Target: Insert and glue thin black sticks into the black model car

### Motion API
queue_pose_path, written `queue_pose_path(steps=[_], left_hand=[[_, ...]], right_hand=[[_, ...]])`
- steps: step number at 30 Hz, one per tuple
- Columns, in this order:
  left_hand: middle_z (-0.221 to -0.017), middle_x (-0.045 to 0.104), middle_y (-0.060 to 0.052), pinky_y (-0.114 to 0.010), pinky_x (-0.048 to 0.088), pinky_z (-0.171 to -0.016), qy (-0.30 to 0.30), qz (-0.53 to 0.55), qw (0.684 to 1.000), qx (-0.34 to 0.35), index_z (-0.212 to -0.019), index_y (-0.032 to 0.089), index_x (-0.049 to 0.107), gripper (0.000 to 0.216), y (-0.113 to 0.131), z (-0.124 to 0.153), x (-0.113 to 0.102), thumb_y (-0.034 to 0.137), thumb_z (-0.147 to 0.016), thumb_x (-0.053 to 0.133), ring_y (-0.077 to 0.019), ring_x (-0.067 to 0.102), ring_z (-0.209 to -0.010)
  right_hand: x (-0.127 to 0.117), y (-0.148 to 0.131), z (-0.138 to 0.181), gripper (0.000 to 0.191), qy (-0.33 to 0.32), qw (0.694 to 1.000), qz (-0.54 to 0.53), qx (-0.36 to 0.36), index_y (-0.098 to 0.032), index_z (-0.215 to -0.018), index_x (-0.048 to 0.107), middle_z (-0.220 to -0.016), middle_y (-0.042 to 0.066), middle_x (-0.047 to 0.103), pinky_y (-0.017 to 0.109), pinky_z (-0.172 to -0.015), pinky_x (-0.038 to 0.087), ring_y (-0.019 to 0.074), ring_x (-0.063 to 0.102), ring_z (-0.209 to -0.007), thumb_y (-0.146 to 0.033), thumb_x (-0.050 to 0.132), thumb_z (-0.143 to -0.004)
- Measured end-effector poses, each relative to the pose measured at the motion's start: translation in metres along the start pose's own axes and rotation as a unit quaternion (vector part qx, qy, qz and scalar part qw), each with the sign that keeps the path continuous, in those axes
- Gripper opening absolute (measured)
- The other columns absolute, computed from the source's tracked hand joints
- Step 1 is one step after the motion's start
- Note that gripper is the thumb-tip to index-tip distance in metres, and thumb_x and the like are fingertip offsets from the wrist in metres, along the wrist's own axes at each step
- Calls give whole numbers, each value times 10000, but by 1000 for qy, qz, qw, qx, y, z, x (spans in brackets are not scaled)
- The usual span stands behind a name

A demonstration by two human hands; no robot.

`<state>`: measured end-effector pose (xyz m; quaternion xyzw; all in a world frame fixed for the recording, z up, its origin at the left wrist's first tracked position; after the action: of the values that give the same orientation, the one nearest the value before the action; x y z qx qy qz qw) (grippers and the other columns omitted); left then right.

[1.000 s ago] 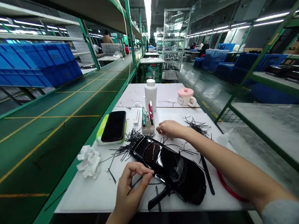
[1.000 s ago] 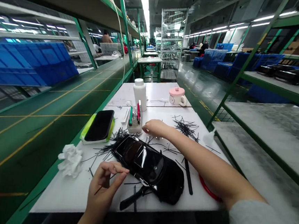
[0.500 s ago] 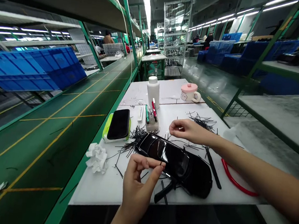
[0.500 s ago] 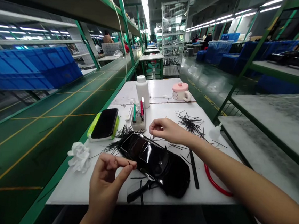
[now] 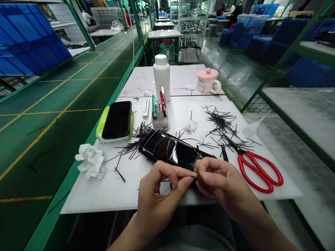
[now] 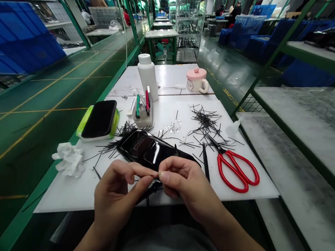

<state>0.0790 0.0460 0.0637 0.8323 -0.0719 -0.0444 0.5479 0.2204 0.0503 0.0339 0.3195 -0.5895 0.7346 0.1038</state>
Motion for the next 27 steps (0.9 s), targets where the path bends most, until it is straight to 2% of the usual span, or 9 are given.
queue_pose_path(steps=[6,13,27], left_hand=[[-914,764,48,-220,574,-762,-8,-18,1000,21,-796,235,477,303,2,0,2,4,-867,660,-114,724,-837],[-902,765,13,-262,569,-721,-4,-43,998,39,-782,228,476,308,2,1,1,3,-853,673,-151,722,-819],[-908,761,23,-261,554,-740,-3,-60,997,54,-781,225,475,310,2,2,2,1,-855,675,-136,708,-813]], right_hand=[[1,1,0,141,6,1000,23,1,-188,-764,674,-609,-34,461,223,-460,217,76,353,-500,-306,737,-808],[1,2,0,176,17,999,37,14,-182,-764,671,-609,-32,472,220,-453,234,81,359,-498,-339,746,-786],[1,4,2,143,6,1000,25,2,-178,-791,649,-550,-64,424,202,-449,230,61,337,-467,-297,715,-833]])
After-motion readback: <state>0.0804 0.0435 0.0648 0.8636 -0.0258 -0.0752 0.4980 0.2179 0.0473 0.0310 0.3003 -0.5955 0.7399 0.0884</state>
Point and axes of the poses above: each hand's wrist, its own z-axis away from the middle knuckle, its own x-axis out of the palm, y = z × x, the point moved 5 cm from there along -z, towards the middle knuckle
